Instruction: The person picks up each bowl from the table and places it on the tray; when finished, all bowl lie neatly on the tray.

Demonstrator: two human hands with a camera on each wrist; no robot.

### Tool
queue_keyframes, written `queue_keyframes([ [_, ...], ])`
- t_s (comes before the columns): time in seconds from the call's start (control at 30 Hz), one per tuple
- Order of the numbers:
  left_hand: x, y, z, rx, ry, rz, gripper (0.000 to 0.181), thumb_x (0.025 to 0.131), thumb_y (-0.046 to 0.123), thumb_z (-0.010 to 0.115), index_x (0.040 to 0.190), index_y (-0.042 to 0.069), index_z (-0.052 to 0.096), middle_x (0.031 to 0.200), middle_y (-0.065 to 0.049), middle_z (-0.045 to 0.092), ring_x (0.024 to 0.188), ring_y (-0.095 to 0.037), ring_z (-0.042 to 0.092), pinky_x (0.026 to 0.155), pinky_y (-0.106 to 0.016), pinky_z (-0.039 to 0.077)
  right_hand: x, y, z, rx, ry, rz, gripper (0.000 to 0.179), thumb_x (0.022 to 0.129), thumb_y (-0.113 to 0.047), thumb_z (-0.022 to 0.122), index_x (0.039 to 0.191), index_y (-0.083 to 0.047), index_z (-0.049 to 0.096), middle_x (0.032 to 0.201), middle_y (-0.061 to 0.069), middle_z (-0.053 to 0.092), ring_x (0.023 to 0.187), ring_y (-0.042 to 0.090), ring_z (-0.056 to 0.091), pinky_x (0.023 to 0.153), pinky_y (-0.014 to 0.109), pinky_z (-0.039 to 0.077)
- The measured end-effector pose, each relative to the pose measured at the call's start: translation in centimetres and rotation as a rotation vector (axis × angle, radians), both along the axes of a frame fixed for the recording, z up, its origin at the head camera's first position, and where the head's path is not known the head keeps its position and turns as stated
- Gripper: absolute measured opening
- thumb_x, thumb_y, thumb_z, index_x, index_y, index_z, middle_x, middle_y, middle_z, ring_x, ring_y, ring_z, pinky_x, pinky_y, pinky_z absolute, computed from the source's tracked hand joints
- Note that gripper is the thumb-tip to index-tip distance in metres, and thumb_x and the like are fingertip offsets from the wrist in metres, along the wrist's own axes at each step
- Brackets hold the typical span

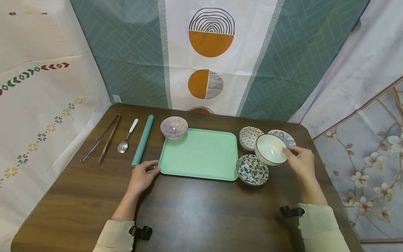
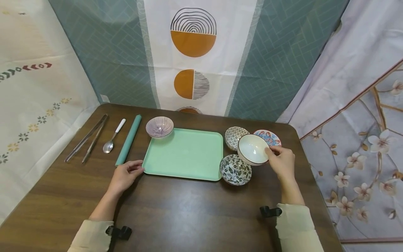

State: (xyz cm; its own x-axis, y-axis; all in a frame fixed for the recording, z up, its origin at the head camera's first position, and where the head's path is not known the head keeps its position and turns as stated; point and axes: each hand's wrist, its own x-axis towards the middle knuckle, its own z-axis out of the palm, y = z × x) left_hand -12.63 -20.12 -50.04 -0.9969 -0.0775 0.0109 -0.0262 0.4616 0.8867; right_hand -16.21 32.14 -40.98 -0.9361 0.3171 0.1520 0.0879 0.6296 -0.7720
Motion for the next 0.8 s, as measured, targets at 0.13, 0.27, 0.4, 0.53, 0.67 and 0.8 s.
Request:
queue_keyframes([
  [0.13,0.1,0.1,0.1,-0.013,0.009,0.019,0.029,0.093,0.002,0.073,0.120,-0.008,0.070,0.109,-0.024,0.070,0.098,-0.034,0.070,0.077,-0.020,0.054,-1.0,-2.5,0.1,-0.101,0.007,0.073,0.035,0.096,-0.012,0.067,0.115,0.017,0.067,0.087,0.022,0.071,0.055,-0.002,0.060,0.054,0.022,0.056],
  [0.27,0.2,0.2,0.1,-0.001,0.001,0.024,0.029,0.092,0.001,0.073,0.120,-0.008,0.070,0.109,-0.024,0.070,0.098,-0.034,0.070,0.076,-0.018,0.053,-2.1,-5.1,0.2,-0.148,-0.011,0.141,0.034,0.097,-0.010,0.065,0.117,0.017,0.066,0.092,0.027,0.069,0.058,-0.001,0.061,0.057,0.025,0.058],
  [0.4,0.1,0.2,-0.2,0.017,0.001,0.014,0.030,0.092,0.001,0.073,0.120,-0.009,0.069,0.109,-0.024,0.069,0.098,-0.034,0.070,0.076,-0.017,0.053,-3.0,-7.5,0.0,-0.140,-0.026,0.192,0.031,0.097,-0.009,0.064,0.116,0.016,0.067,0.094,0.028,0.069,0.058,0.002,0.062,0.060,0.029,0.060],
  [0.53,0.2,0.1,-0.4,0.013,-0.007,0.016,0.032,0.092,0.001,0.073,0.121,-0.009,0.068,0.107,-0.023,0.070,0.095,-0.031,0.070,0.074,-0.016,0.053,-3.8,-9.6,-0.2,-0.147,-0.043,0.226,0.032,0.098,-0.010,0.064,0.117,0.015,0.067,0.093,0.027,0.068,0.057,0.004,0.063,0.060,0.027,0.059],
  [0.67,0.1,0.0,-0.5,0.016,-0.014,0.021,0.032,0.091,0.001,0.073,0.121,-0.008,0.069,0.104,-0.023,0.071,0.094,-0.031,0.071,0.073,-0.015,0.053,-4.5,-11.7,-0.4,-0.165,-0.048,0.251,0.031,0.097,-0.009,0.064,0.116,0.014,0.068,0.092,0.027,0.069,0.057,0.006,0.063,0.062,0.034,0.061],
  [0.8,0.0,-0.1,-0.4,0.027,-0.012,0.020,0.031,0.091,0.001,0.073,0.120,-0.009,0.069,0.101,-0.023,0.072,0.093,-0.031,0.072,0.074,-0.016,0.053,-5.1,-13.7,-0.6,-0.165,-0.070,0.271,0.029,0.097,-0.011,0.064,0.115,0.012,0.070,0.090,0.025,0.069,0.057,0.010,0.065,0.066,0.043,0.061],
])
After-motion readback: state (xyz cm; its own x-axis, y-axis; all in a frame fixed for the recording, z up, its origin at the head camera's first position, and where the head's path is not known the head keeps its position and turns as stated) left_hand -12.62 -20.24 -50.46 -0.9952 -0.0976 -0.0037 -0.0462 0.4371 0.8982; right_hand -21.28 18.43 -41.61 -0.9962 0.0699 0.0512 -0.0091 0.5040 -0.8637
